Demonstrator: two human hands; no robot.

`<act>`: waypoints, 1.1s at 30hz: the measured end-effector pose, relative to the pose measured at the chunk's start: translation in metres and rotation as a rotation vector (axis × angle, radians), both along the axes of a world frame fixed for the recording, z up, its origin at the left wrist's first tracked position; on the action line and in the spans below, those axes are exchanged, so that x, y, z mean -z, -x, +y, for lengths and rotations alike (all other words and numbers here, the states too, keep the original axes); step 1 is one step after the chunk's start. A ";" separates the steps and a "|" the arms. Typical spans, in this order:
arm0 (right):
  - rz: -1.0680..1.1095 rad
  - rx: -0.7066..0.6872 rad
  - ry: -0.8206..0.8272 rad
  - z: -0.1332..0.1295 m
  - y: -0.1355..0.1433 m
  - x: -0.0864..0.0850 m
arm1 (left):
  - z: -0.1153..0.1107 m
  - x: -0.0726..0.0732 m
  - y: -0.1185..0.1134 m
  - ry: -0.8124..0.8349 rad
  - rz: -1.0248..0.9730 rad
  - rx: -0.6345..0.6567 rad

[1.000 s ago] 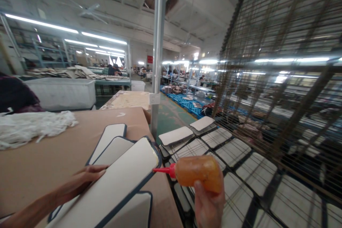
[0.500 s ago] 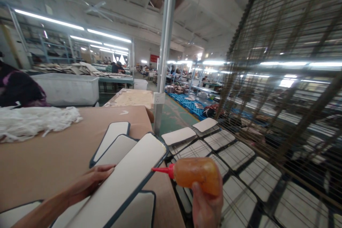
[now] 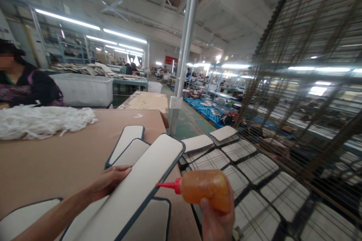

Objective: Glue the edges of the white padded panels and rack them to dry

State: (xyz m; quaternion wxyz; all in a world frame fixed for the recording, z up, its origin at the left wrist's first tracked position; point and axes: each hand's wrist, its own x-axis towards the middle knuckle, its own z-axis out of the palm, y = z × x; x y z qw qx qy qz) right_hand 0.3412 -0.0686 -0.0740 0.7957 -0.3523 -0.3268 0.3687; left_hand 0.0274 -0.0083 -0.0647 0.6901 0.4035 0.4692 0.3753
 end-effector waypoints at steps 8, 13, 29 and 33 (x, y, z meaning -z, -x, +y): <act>-0.007 -0.026 0.040 -0.009 0.017 -0.001 | 0.007 -0.009 -0.003 0.018 0.003 -0.083; 0.040 -0.069 0.041 -0.013 0.022 -0.003 | 0.014 -0.009 -0.003 0.019 0.026 -0.092; 0.029 -0.063 0.112 -0.022 0.036 0.008 | 0.034 -0.022 -0.009 0.022 0.058 -0.203; 0.051 -0.093 0.110 -0.026 0.043 0.010 | 0.040 -0.023 -0.009 0.019 0.072 -0.230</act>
